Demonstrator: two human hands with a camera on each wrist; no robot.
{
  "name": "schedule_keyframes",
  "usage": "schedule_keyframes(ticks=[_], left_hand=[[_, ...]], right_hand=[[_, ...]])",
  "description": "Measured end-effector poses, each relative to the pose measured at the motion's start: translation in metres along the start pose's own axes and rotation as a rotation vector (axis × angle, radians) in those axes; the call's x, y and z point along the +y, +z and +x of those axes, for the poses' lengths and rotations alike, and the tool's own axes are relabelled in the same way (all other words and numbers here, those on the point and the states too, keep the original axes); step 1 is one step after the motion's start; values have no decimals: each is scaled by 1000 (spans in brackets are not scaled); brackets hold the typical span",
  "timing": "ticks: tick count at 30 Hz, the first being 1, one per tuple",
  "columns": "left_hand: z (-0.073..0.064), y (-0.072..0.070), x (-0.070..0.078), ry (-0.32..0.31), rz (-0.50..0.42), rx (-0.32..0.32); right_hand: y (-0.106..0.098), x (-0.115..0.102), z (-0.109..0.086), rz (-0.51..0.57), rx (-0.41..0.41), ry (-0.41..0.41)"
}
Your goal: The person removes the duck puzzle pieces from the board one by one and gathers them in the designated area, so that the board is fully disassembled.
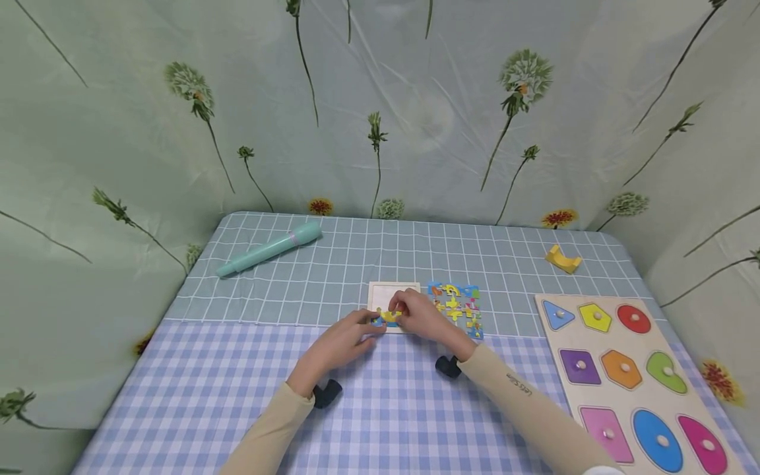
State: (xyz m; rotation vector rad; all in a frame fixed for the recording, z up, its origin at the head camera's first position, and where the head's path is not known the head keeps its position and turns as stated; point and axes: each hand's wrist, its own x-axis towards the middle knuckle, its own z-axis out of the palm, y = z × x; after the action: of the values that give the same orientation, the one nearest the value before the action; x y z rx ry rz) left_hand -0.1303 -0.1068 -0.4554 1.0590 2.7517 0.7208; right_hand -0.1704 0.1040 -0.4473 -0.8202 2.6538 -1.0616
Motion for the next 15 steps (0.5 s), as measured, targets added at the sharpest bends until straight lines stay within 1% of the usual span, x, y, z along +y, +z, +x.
schedule_keyframes(ticks=[4,6,8,12,15], left_hand=[[0,1,0,-11,-7,3],[0,1,0,-15,-15,4],[0,0,1,-18,-21,3],[1,0,1,-34,-31,-2],[0,0,1,-34,-35,0]], right_hand=[[0,3,0,53,12,-31],[-1,6,-2,104,12,-32],[-5,10,-5,171,13,-16],[-21,19,-16,234,35,24],[-36,28,-27,226,40,47]])
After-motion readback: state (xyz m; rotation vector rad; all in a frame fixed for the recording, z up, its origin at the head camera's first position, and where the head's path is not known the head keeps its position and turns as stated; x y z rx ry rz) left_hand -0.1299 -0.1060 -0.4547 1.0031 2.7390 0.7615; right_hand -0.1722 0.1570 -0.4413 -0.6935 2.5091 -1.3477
